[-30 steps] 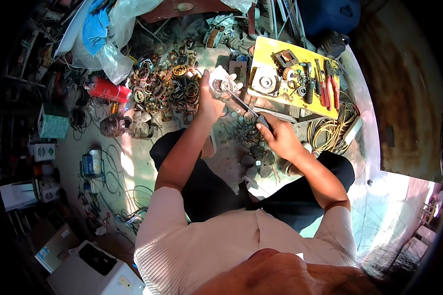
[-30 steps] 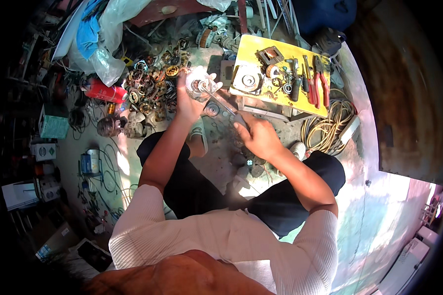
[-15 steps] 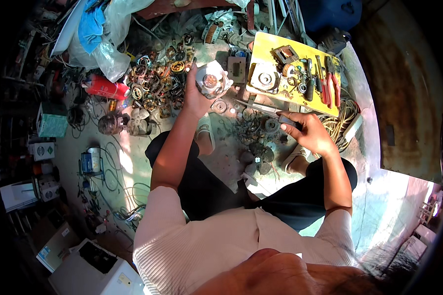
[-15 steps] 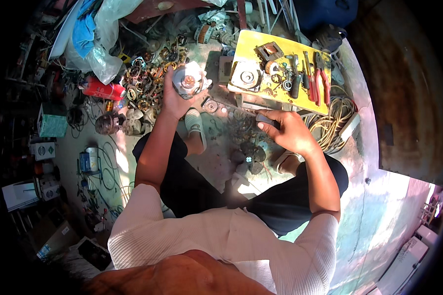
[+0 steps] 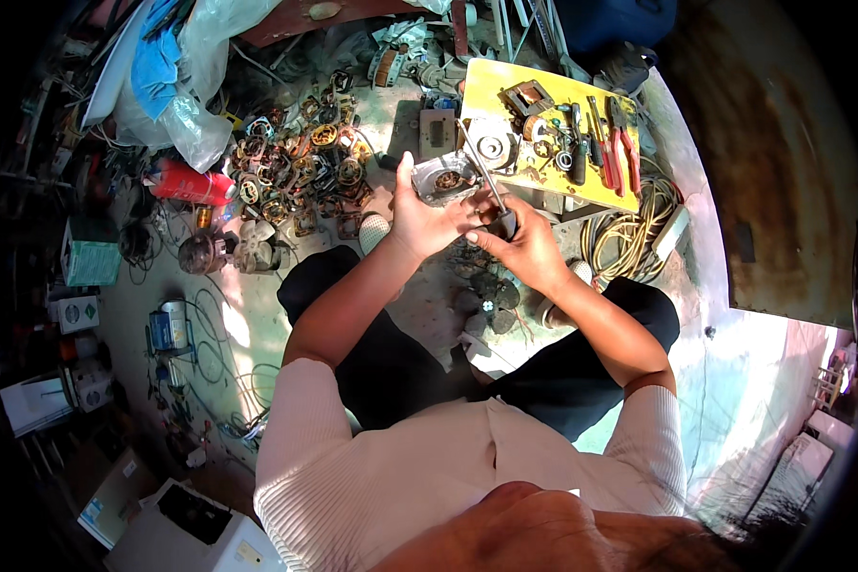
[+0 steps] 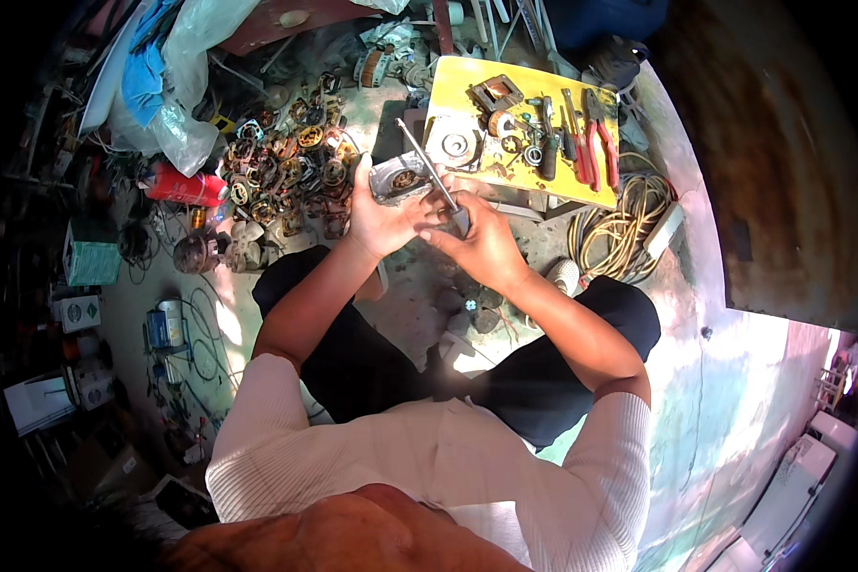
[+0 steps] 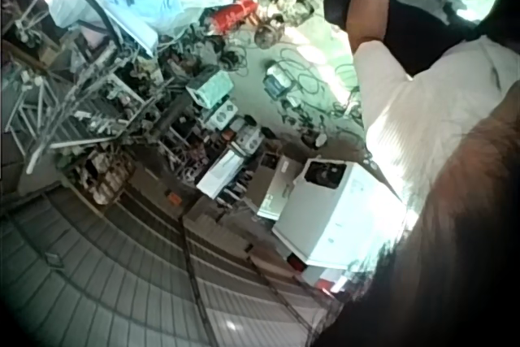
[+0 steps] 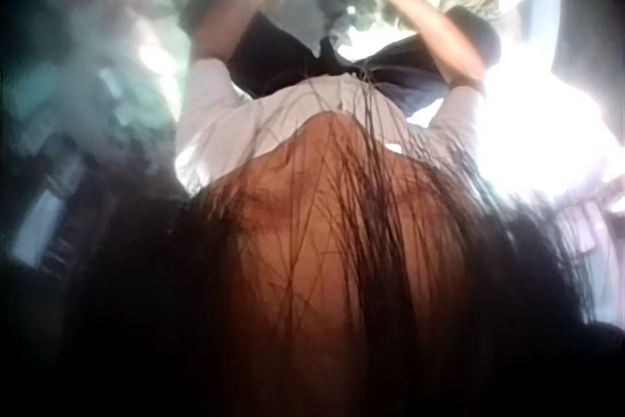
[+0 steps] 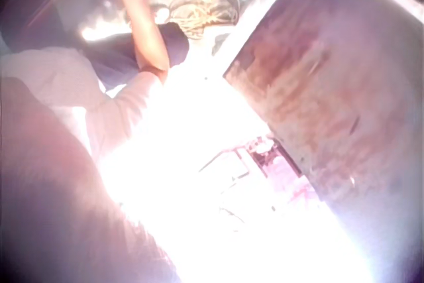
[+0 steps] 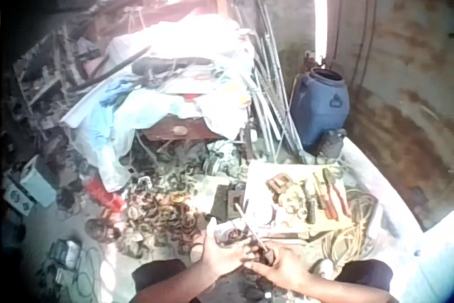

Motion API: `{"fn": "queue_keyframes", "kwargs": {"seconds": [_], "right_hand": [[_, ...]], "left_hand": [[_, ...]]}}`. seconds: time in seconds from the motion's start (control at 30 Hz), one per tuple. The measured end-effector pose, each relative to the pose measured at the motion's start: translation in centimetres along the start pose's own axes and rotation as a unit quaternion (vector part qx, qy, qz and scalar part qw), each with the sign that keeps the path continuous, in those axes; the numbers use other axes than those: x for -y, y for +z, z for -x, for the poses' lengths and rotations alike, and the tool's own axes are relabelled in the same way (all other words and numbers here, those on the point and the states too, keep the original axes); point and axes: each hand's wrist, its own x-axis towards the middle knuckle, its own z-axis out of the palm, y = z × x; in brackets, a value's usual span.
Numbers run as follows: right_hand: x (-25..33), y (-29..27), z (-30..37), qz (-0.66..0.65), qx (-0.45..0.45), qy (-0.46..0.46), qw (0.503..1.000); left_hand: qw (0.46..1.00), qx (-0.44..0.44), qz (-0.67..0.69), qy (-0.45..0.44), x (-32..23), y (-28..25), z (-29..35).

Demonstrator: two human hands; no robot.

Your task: The person uses pliers and a screwdriver to disassemble small electronic and mechanical components of an appliance, removing wires and screws.

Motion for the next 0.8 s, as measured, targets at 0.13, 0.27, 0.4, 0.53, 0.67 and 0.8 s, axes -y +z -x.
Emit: {"fn": "queue_keyframes", "kwargs": {"seconds": [0.13,0.27,0.4,0.53,0.67,0.8], "right_hand": [[-0.7,0.8,-0.4,0.077,-0.037,-0.083,0.993],[0.4,-0.4,-0.9,0.034,-0.032,-0.011,0.999],[2.6,-2.2,-1.1,0.041,-0.054,0.032,0.997],[2.2,-4.1,-0.7,0.148,-0.005,-0.058,0.987],[3.8,-4.0,-0.1,0.106,0.037,-0.012,0.994],[3.5,-4.2,-0.1,0.087,0.050,0.011,0.995]], "left_hand": [[0.999,0.033,0.026,0.002,0.5,-0.3,-0.5],[0.997,0.003,-0.067,0.047,-0.1,2.5,-0.5],[0.980,-0.109,-0.123,0.110,-2.4,2.5,0.1],[0.945,-0.105,-0.240,0.193,-3.8,2.6,-0.4],[0.926,-0.101,-0.280,0.233,-5.3,0.9,-0.4],[0.916,-0.098,-0.297,0.251,-5.1,1.0,-0.4]]}}
